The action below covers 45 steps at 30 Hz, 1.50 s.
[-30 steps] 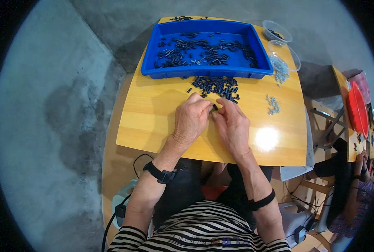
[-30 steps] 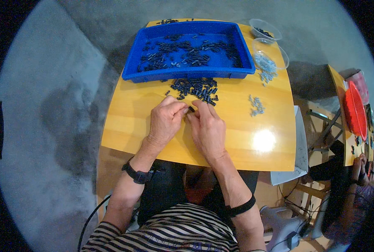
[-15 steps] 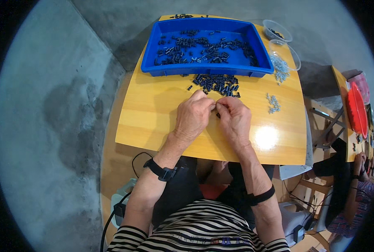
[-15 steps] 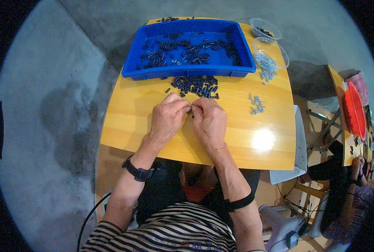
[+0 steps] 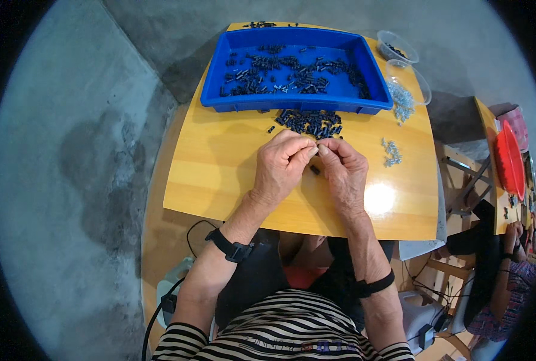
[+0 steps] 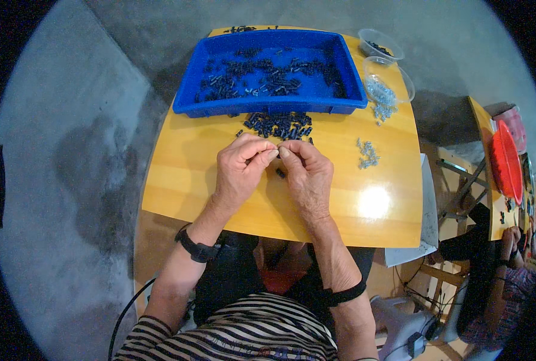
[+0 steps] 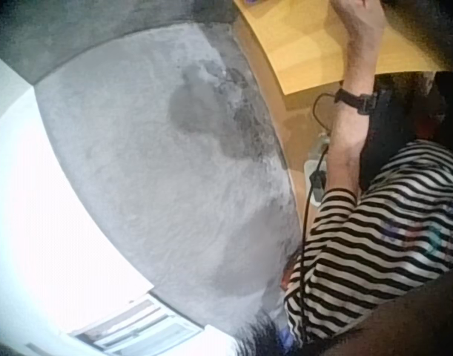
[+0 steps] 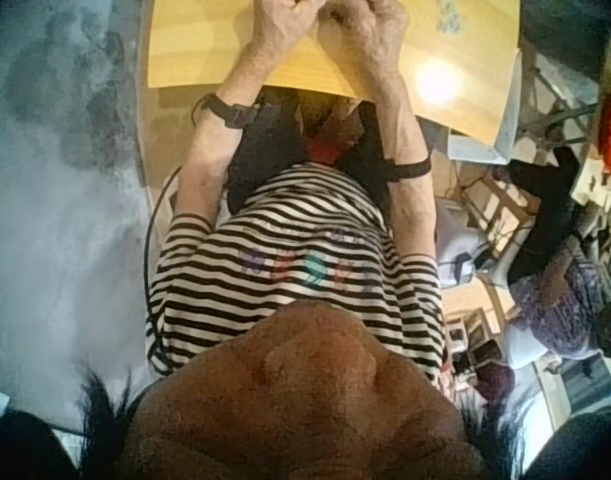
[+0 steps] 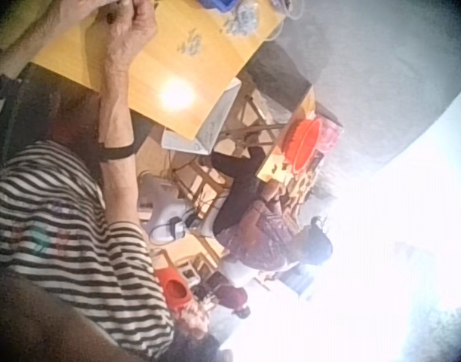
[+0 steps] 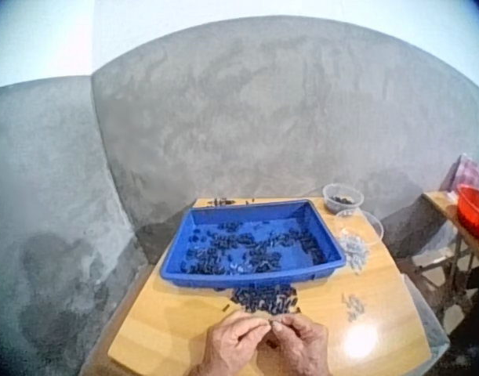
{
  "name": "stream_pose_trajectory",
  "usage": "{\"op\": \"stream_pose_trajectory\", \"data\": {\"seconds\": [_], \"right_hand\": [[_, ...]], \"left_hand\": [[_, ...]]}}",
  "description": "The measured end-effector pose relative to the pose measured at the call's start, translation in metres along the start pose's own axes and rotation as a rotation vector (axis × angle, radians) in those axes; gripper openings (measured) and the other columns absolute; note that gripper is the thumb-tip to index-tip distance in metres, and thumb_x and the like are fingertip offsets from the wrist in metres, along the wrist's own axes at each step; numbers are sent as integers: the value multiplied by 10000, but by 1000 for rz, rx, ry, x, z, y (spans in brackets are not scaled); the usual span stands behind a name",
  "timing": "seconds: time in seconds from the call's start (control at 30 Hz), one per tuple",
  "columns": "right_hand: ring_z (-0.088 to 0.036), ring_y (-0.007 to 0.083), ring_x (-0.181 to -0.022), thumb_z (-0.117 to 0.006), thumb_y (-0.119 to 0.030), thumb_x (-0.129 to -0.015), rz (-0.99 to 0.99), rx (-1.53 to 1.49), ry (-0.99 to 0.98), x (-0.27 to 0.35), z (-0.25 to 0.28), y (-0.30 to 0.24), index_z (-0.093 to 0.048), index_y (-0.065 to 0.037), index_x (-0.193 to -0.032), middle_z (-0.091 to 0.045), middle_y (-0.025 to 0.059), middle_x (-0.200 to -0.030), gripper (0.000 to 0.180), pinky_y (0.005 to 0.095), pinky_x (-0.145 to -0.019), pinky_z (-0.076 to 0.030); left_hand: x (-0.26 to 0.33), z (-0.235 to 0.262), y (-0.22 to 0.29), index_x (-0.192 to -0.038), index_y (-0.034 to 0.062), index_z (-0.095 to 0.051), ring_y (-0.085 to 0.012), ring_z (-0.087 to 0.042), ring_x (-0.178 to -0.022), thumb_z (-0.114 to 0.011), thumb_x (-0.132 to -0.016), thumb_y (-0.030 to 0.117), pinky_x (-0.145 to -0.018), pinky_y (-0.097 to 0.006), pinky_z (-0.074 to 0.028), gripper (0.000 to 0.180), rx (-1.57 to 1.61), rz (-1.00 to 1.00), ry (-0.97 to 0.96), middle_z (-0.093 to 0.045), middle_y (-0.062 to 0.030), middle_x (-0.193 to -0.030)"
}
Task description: Assembling small blue plastic components by hand in a workshop.
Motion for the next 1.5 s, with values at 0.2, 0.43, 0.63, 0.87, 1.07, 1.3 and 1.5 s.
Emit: {"op": "stream_pose_trajectory", "data": {"seconds": [0.2, 0.43, 0.63, 0.87, 1.07, 1.3, 1.5], "right_hand": [[-497, 42, -669, -622, -88, -870, -15, 11, 10, -3, 3, 7, -666, -2, -862, -600, -37, -728, 98, 211, -602, -425], [-445, 30, -607, -607, -111, -891, -36, -74, -23, -3, 5, 4, -646, -10, -881, -557, -53, -696, 109, 200, -525, -373], [-413, 22, -544, -587, -96, -905, -75, -265, -50, -4, 7, 2, -649, -19, -891, -548, -53, -680, 100, 187, -477, -330], [-428, 23, -530, -586, -62, -897, -66, -276, -71, -4, 3, -1, -657, -15, -945, -592, -23, -720, 97, 182, -466, -342], [-447, 31, -541, -576, -41, -898, -59, -276, -62, -3, -1, -6, -642, -12, -1005, -603, -7, -763, 129, 182, -466, -357], [-445, 32, -536, -567, -67, -914, -83, -338, -125, -1, 1, -3, -624, -12, -1026, -590, -11, -753, 137, 186, -462, -359], [-491, 46, -576, -617, -68, -885, 30, -88, -85, 4, 0, -4, -647, -14, -961, -595, -11, -754, 98, 188, -507, -393]], "left_hand": [[0, -4, -5, -837, -20, -651, -152, -584, -635, -684, -772, -8, -559, -264, -461, 74, -14, 0, -27, -624, -79, -733], [1, -4, 1, -870, -23, -663, -71, -577, -605, -657, -820, 4, -514, -190, -458, 56, 216, 291, -105, -619, -33, -729], [4, -6, -4, -922, -13, -662, -80, -612, -654, -678, -812, 16, -534, -205, -511, 115, 373, 329, -106, -611, -41, -815], [3, -4, -8, -927, -11, -670, -84, -622, -683, -716, -774, 23, -553, -210, -521, 164, 365, 360, -107, -613, -36, -809], [2, -6, -6, -956, -15, -674, -68, -558, -683, -717, -763, 3, -570, -192, -465, 199, 326, 319, -134, -604, -26, -821], [0, 2, -4, -934, -7, -688, -76, -544, -665, -729, -746, 20, -594, -205, -448, 194, 221, 185, -111, -611, -29, -832], [3, 3, -8, -898, -14, -683, -78, -562, -682, -709, -753, -16, -585, -204, -457, 148, 239, 252, -88, -615, -36, -837]]}}
Point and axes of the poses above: each hand's wrist, its own x-axis away from the middle knuckle, its own z-axis out of the back of the hand, y = z × x, the point moved 2 cm from there along -x, towards the middle knuckle
